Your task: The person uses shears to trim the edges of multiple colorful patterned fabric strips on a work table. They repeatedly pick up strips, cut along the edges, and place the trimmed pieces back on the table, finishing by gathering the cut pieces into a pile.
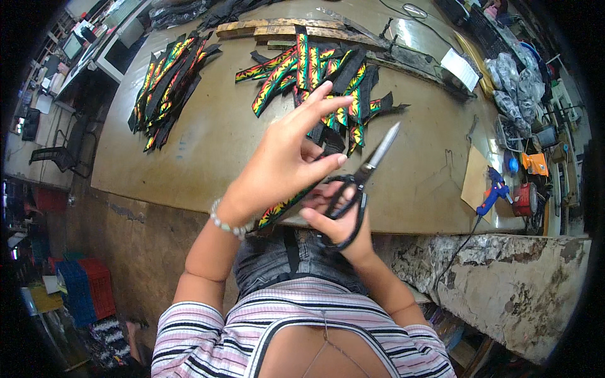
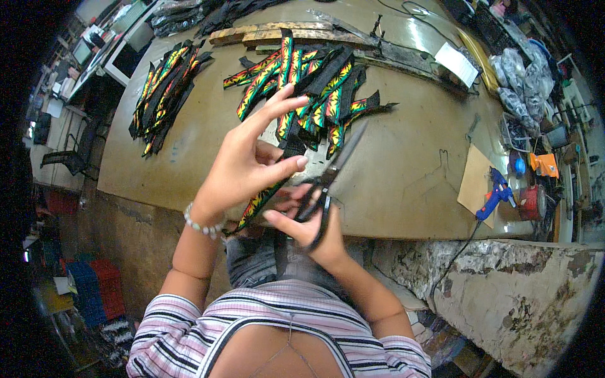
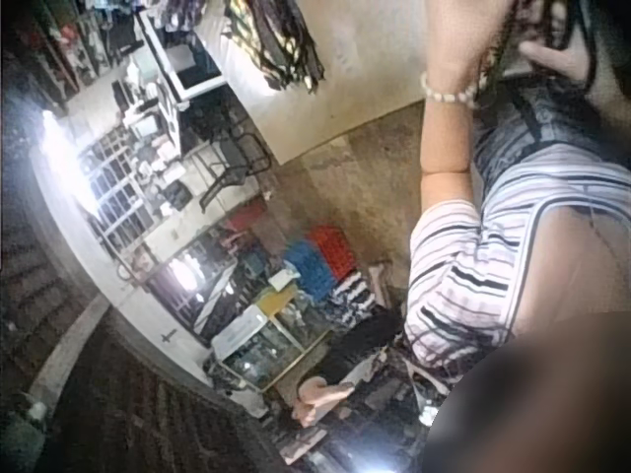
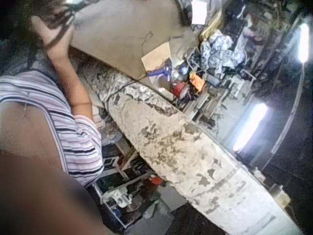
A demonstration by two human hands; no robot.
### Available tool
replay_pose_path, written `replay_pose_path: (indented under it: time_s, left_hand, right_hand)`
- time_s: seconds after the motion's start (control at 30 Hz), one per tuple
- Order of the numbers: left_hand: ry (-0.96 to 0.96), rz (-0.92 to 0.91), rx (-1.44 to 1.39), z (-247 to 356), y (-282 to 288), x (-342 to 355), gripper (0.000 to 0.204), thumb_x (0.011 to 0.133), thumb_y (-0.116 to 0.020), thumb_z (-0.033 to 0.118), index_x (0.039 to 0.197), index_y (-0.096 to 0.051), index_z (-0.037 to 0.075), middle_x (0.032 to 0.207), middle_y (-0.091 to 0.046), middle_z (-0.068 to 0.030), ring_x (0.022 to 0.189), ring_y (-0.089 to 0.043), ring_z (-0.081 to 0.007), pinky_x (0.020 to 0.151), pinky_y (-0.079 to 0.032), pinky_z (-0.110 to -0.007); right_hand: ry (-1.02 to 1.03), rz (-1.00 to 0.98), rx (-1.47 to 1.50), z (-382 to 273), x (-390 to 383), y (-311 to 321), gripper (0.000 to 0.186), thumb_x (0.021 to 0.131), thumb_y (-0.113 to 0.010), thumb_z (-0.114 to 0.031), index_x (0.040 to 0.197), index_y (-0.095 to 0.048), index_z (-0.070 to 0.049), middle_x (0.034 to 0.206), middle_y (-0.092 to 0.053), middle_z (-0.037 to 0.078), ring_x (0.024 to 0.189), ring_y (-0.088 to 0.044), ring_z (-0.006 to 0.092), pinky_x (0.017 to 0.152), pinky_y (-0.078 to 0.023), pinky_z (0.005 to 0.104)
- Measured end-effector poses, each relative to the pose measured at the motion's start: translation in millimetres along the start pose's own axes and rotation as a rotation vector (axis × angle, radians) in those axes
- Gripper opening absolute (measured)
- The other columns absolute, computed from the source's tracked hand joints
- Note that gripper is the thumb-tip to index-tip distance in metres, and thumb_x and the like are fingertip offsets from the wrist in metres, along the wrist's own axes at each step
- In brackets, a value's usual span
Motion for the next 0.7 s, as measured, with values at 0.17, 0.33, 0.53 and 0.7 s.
replay_pose_path:
  time_s: [0.17,0.33,0.53,0.7]
  left_hand:
    - [0.04,0.148,-0.309,13,0,-35,0.044,0.084,-0.071,0.002,0.123,-0.051,0.007,0.15,-0.035,-0.0214,0.09,-0.068,-0.0201,0.077,-0.058,-0.031]
    - [0.211,-0.35,-0.161,10,32,-65,0.01,0.09,-0.062,0.001,0.1,-0.065,0.001,0.1,-0.067,-0.0087,0.083,-0.069,-0.0157,0.072,-0.056,-0.028]
    - [0.04,-0.23,-0.295,21,71,-53,0.058,0.083,-0.072,0.003,0.138,-0.053,0.005,0.132,-0.06,-0.01,0.088,-0.061,-0.0074,0.074,-0.052,-0.023]
    - [0.144,-0.256,-0.268,30,79,-44,0.069,0.076,-0.075,-0.001,0.14,-0.049,0.004,0.136,-0.057,-0.0045,0.063,-0.047,0.0028,0.051,-0.04,-0.015]
  right_hand:
    - [0.13,0.123,-0.015,-21,23,-15,0.031,0.08,-0.078,-0.012,0.096,-0.052,-0.005,0.082,-0.06,0.003,0.072,-0.059,0.0113,0.068,-0.05,0.0285]
    - [0.404,0.176,0.269,-58,32,19,0.02,0.092,-0.064,-0.006,0.102,-0.048,-0.003,0.086,-0.058,0.008,0.062,-0.06,0.014,0.053,-0.054,0.0264]
    - [0.094,-0.268,0.07,-23,9,8,0.096,0.077,-0.045,-0.084,0.126,-0.046,-0.002,0.103,-0.052,0.005,0.084,-0.055,0.0165,0.076,-0.048,0.0311]
    - [-0.056,-0.574,-0.182,-12,-21,4,0.068,0.077,-0.068,-0.057,0.114,-0.054,-0.002,0.094,-0.049,0.004,0.075,-0.051,0.0114,0.069,-0.046,0.026]
Point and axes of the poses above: each hand's wrist, its own x-axis towards the middle knuckle, its own y-axis out of the back of the hand, z = x × y, the point moved 2 cm from there along x, towards the middle knuckle
